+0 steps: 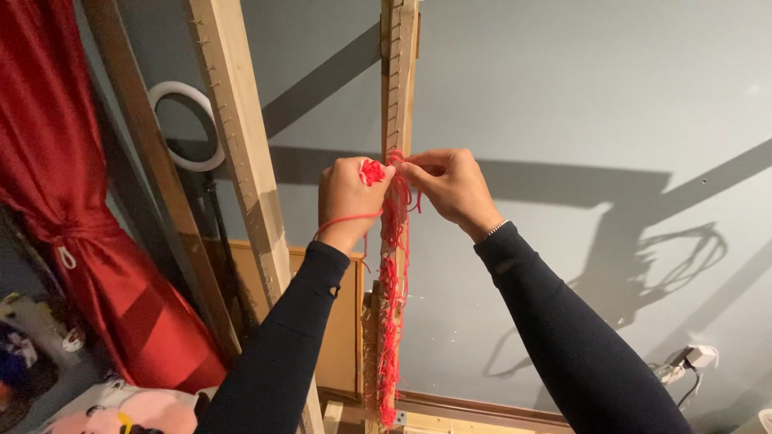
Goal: The person is finishing a rug making process by taking it off the frame, vacuuming the rug and floor, and then collecting excess yarn to be used for the rug's border.
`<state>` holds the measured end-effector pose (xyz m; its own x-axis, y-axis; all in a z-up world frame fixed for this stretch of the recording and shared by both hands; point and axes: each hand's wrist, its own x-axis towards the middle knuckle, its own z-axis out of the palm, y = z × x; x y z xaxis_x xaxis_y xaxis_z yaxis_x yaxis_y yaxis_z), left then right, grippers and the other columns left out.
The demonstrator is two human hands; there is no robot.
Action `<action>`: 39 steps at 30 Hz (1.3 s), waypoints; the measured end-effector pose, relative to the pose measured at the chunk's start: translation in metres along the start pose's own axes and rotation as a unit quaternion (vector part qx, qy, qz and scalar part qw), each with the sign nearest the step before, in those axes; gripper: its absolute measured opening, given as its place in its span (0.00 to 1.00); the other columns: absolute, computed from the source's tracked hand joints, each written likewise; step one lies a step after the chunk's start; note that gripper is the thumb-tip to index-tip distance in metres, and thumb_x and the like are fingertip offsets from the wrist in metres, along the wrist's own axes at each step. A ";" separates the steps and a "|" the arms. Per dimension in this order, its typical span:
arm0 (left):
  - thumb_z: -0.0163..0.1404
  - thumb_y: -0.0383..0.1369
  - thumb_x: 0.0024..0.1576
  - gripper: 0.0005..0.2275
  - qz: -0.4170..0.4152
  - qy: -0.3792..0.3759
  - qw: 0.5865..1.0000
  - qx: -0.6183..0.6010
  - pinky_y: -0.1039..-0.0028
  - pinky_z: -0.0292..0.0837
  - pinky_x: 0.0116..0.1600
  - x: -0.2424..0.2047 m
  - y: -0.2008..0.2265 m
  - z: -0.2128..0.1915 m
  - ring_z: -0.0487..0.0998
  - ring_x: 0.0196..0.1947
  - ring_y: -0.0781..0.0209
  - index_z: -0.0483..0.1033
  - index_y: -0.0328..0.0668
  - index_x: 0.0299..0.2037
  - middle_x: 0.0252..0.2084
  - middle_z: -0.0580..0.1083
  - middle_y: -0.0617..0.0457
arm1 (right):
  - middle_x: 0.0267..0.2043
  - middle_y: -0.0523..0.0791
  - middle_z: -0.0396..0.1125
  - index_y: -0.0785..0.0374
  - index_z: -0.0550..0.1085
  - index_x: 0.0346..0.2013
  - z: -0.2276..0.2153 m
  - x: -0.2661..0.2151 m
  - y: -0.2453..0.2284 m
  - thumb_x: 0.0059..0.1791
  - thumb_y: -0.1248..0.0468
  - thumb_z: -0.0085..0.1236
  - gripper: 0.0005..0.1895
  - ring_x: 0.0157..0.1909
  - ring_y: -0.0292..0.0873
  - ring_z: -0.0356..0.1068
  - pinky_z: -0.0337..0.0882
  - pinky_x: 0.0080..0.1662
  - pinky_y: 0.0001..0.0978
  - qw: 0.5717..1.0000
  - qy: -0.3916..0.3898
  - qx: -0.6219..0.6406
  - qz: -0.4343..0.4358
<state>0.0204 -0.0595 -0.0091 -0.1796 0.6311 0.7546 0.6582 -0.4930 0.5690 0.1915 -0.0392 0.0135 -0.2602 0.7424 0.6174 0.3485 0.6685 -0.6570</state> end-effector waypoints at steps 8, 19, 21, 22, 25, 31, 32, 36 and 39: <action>0.59 0.37 0.53 0.10 0.018 0.004 1.000 -0.023 0.65 0.75 0.33 -0.005 -0.011 0.006 0.81 0.24 0.52 0.81 0.37 0.28 0.22 0.78 0.46 | 0.31 0.46 0.78 0.71 0.82 0.41 0.006 0.002 0.007 0.50 0.59 0.62 0.15 0.30 0.32 0.70 0.71 0.33 0.25 1.000 0.020 0.008 -0.023; 0.56 0.36 0.58 0.09 -0.133 -0.099 0.935 -0.314 0.75 0.74 0.35 -0.002 -0.012 0.000 0.77 0.30 0.70 0.81 0.38 0.38 0.30 0.78 0.58 | 0.33 0.42 0.74 0.69 0.81 0.40 0.000 -0.004 0.000 0.54 0.57 0.55 0.17 0.33 0.31 0.66 0.69 0.38 0.25 0.988 -0.065 0.121 0.075; 0.55 0.37 0.58 0.10 -0.138 -0.090 0.937 -0.309 0.73 0.74 0.36 -0.002 -0.008 -0.004 0.77 0.30 0.68 0.81 0.37 0.39 0.31 0.77 0.56 | 0.33 0.41 0.74 0.69 0.81 0.40 -0.002 -0.005 -0.002 0.54 0.57 0.54 0.16 0.34 0.30 0.66 0.69 0.38 0.25 0.987 -0.066 0.119 0.088; 0.55 0.37 0.58 0.11 -0.144 -0.078 0.939 -0.302 0.71 0.75 0.37 -0.002 -0.006 -0.006 0.77 0.30 0.65 0.81 0.35 0.40 0.31 0.77 0.54 | 0.33 0.41 0.74 0.69 0.81 0.40 -0.003 -0.006 -0.003 0.54 0.58 0.54 0.16 0.34 0.30 0.67 0.69 0.39 0.24 0.986 -0.069 0.118 0.100; 0.56 0.39 0.58 0.15 -0.085 -0.039 0.959 -0.268 0.71 0.74 0.41 0.016 -0.037 0.007 0.78 0.35 0.66 0.80 0.33 0.45 0.35 0.77 0.56 | 0.32 0.40 0.71 0.70 0.80 0.38 -0.003 -0.008 -0.003 0.55 0.59 0.54 0.15 0.34 0.30 0.65 0.67 0.38 0.25 0.986 -0.077 0.110 0.101; 0.57 0.41 0.58 0.15 -0.040 -0.121 0.954 -0.273 0.75 0.74 0.37 0.045 -0.040 0.009 0.76 0.29 0.71 0.77 0.35 0.40 0.30 0.78 0.58 | 0.27 0.40 0.67 0.65 0.76 0.37 -0.001 -0.017 -0.015 0.56 0.60 0.50 0.12 0.28 0.32 0.62 0.63 0.29 0.26 0.966 -0.088 0.213 0.117; 0.57 0.41 0.58 0.15 -0.037 -0.125 0.952 -0.276 0.75 0.74 0.37 0.046 -0.041 0.010 0.76 0.29 0.71 0.77 0.35 0.40 0.30 0.78 0.58 | 0.27 0.40 0.67 0.65 0.76 0.37 0.002 -0.017 -0.011 0.56 0.60 0.50 0.12 0.28 0.32 0.62 0.63 0.29 0.26 0.967 -0.082 0.210 0.118; 0.55 0.41 0.60 0.14 -0.035 -0.183 0.934 -0.306 0.74 0.72 0.35 0.049 -0.044 0.012 0.74 0.26 0.70 0.79 0.36 0.32 0.27 0.77 0.57 | 0.27 0.40 0.67 0.68 0.77 0.37 0.010 -0.034 -0.018 0.57 0.60 0.53 0.13 0.29 0.31 0.62 0.65 0.33 0.24 0.986 -0.042 0.138 0.079; 0.55 0.41 0.60 0.13 -0.024 -0.198 0.922 -0.331 0.74 0.72 0.35 0.051 -0.048 0.016 0.74 0.26 0.71 0.78 0.37 0.32 0.27 0.77 0.58 | 0.26 0.39 0.68 0.67 0.79 0.38 0.015 -0.049 -0.021 0.56 0.59 0.52 0.14 0.29 0.30 0.63 0.67 0.33 0.24 0.995 -0.021 0.053 0.084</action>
<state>-0.0087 0.0059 -0.0029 0.1698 0.7668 0.6190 0.0415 -0.6332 0.7729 0.1838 -0.0889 -0.0092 -0.2453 0.8435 0.4779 0.2936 0.5344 -0.7926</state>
